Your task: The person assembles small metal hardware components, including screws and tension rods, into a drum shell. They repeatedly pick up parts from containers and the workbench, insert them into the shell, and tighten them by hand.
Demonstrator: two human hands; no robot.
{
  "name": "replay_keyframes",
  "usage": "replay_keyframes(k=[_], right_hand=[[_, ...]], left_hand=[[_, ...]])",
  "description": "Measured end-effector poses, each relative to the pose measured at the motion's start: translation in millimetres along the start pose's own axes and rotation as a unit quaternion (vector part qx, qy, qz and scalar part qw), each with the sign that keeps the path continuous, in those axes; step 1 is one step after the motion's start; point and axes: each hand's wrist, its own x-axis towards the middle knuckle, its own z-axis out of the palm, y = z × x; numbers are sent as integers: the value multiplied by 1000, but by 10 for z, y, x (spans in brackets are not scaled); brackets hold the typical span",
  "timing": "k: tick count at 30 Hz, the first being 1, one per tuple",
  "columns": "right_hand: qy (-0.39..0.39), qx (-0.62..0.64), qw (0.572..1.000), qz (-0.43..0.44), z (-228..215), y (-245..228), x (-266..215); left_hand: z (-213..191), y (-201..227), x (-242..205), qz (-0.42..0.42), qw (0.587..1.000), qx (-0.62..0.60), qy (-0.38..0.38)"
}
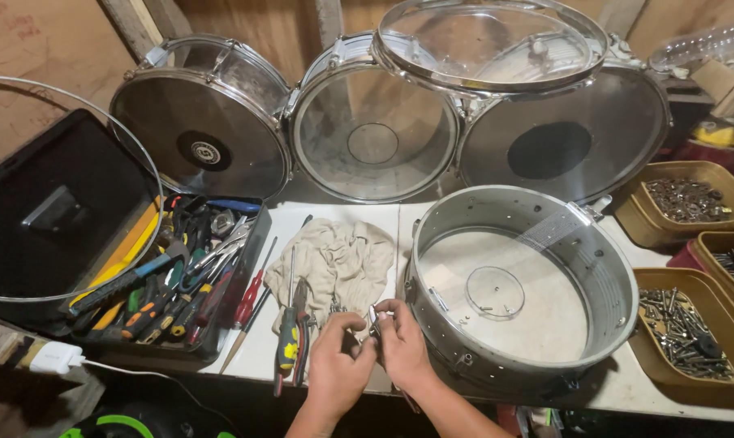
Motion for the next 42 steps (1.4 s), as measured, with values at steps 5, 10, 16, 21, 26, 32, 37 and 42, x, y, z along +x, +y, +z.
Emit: replay_keyframes(k=[5, 10, 16, 21, 26, 32, 37, 42], right_hand=[[5, 11, 1000, 16, -3, 34, 8], [3, 1, 1000, 1, -21, 56, 15], [4, -14, 1000, -10, -12, 93, -3], [11, -10, 1000, -11, -23, 89, -16], [14, 42, 999, -3, -50, 102, 24], [29, 45, 998, -41, -28, 286, 106], [25, 49, 998, -44, -51, 224, 58], [36, 27, 996, -72, -36, 337, 121]], left_hand=[[-7, 78, 28, 92, 995, 23, -8], [66, 3, 17, 57, 998, 28, -10], [134, -45, 6, -28, 995, 68, -72], [95, 106, 34, -113, 988, 60, -92], [99, 38, -6, 79, 996, 28, -29], [98, 127, 11, 145, 989, 13, -7], [183, -52, -27, 142, 987, 76, -21], [241, -230, -17, 5, 990, 122, -67]])
